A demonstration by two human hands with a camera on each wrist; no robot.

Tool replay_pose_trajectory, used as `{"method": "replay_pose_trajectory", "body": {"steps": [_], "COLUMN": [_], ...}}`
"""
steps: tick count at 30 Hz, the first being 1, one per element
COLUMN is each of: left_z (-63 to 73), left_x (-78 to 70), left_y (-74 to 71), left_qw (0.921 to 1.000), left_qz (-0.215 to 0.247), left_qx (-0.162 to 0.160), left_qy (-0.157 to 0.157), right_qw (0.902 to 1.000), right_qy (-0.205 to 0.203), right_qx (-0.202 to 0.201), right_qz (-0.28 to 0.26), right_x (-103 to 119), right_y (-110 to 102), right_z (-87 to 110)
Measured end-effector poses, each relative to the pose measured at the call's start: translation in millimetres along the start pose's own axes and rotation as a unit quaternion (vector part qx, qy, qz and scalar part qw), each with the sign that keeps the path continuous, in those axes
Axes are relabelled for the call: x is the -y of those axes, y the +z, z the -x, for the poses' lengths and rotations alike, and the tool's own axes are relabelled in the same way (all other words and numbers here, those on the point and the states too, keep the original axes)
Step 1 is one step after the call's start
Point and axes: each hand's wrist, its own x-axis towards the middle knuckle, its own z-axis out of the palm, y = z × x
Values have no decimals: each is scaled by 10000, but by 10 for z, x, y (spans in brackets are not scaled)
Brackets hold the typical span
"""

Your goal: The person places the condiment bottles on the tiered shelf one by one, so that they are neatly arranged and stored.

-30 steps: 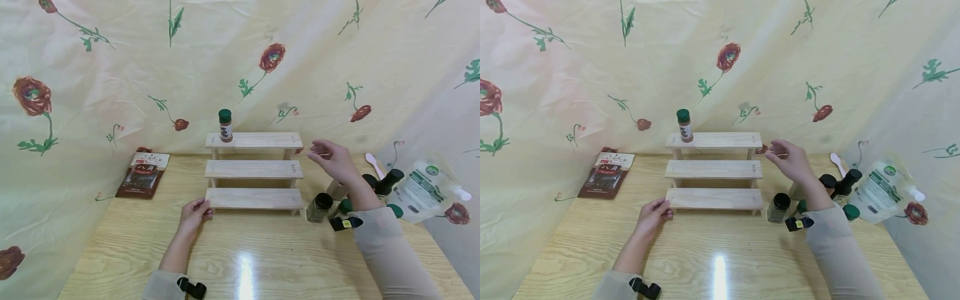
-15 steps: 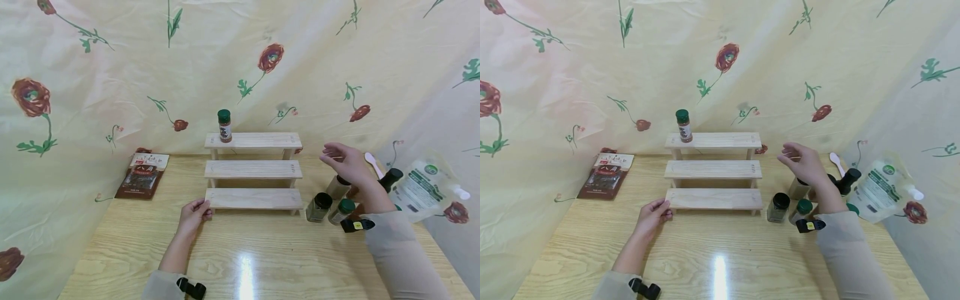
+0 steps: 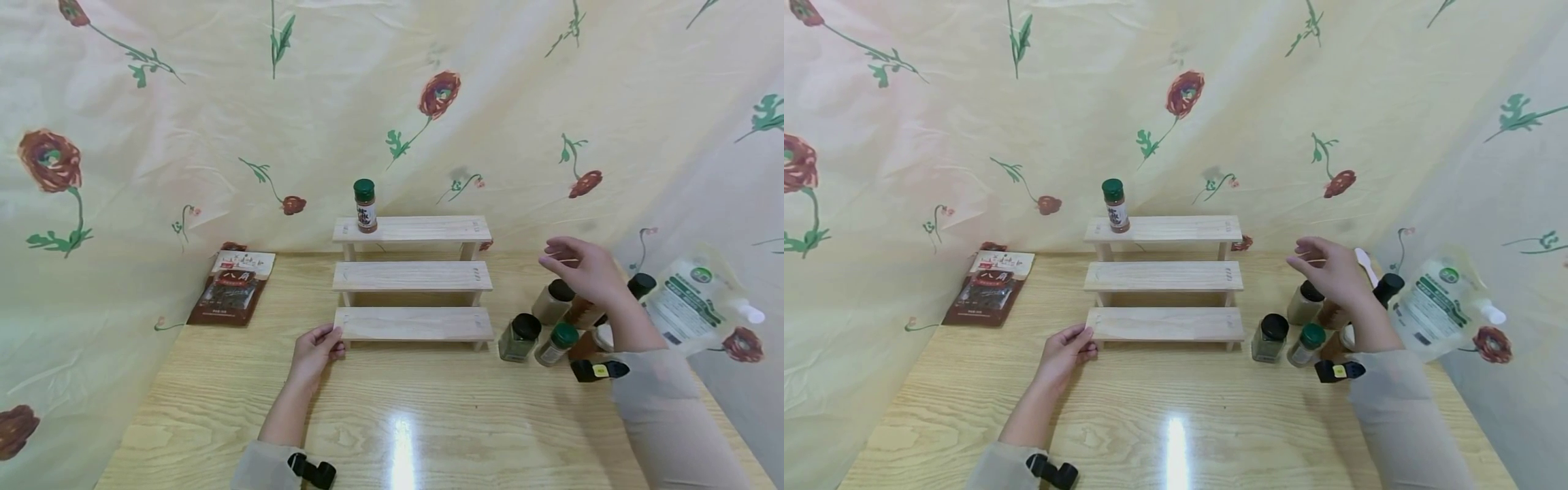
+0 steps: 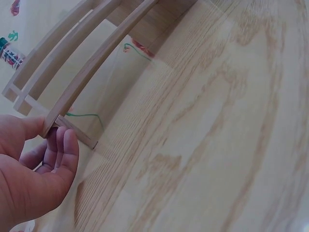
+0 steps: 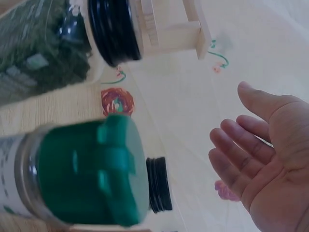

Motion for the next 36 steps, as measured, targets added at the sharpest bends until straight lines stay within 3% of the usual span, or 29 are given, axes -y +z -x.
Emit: {"method": "replay_pose_trajectory", "body": {"steps": [8,21,36], "left_z": [-13,-12,-13], "left_x": [22,31,24], "left_y": [-4,-7,0], "left_qw": [10000,10000,9999], "left_qz": [-31,-42,-107], "left_qx": [-31,-43,-41], "left_qy": [3,52,30], "right_qw": [9999,9993,9957], "right_qy": [95,-221,3], "right_qx": [68,74,673], "right_qz": [127,278,641], "right_x": [-103,-260,-370], "right_y": [-87,-149,-136], "right_z": [60,130,149]}}
